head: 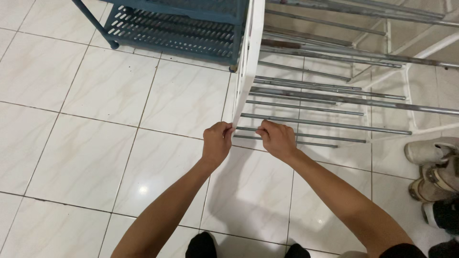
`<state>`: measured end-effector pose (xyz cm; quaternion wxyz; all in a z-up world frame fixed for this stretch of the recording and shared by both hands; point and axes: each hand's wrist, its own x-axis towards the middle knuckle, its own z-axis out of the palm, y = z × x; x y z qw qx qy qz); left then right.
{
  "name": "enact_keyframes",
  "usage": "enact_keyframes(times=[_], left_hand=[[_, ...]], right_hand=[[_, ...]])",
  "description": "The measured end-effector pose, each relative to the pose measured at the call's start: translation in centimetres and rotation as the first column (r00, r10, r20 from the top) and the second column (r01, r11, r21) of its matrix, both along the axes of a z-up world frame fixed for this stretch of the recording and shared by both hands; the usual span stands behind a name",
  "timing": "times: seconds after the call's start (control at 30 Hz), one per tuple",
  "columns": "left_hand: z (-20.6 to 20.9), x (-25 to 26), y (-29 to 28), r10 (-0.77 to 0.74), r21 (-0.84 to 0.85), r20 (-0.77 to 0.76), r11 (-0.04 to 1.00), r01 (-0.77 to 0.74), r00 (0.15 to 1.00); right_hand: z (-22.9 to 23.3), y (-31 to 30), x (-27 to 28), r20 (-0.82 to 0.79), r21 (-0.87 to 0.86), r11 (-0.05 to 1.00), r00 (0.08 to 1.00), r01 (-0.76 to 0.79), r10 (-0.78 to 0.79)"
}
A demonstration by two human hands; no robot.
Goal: The person assembles a white plastic shoe rack by inserting metal rods into the side frames and securing them in place. The person works on the floor, aligning the rods and adjusting the frame to ensure stability.
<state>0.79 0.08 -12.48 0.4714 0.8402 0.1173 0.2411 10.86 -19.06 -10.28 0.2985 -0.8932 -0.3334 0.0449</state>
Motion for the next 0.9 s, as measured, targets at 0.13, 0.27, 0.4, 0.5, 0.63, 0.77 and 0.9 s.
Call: enact_keyframes(times=[0.13, 0.27, 0.4, 0.5, 0.63, 0.77, 0.9], left_hand=[[-0.4, 0.3, 0.0, 0.024, 0.001, 0.003, 1.000, -0.024, 1.000], [-0.6, 0.2, -0.2, 0.023, 0.022, 0.017, 0.999, -0.023, 1.000], [-0.1, 0.3, 0.1, -0.006, 0.030, 0.050, 1.000, 0.004, 0.999], [-0.3, 0.1, 0.6, -0.050, -0.043, 0.042, 0.998, 0.052, 0.998], [-2.0, -0.3, 0.7, -0.004, -0.025, -0.247, 1.000, -0.002, 0.969], [-5.0, -1.1, 0.7, 0.003, -0.067, -0.393, 0.997, -0.032, 0.920], [-7.6, -0.9, 0.9, 0.014, -0.065, -0.446, 0.997, -0.047, 0.895]], right_hand=[[0.3, 0.4, 0.8, -0.147, -0.177, 0.983, 0.986, 0.049, -0.075], [1.0, 1.1, 1.5, -0.272, -0.308, 0.949, 0.951, 0.061, -0.149], [1.7, 1.2, 1.4, -0.262, -0.300, 0.953, 0.955, 0.054, -0.136], [1.4, 0.6, 0.1, -0.154, -0.088, 0.995, 0.986, 0.042, -0.056], [-0.2, -1.4, -2.0, 0.529, -0.103, 0.970, 0.813, -0.222, 0.243], [-3.2, -2.2, -3.6, 0.140, -0.284, 0.910, 0.926, -0.302, 0.351], [-6.2, -1.5, -2.9, -0.041, -0.292, 0.948, 0.992, -0.129, 0.122]])
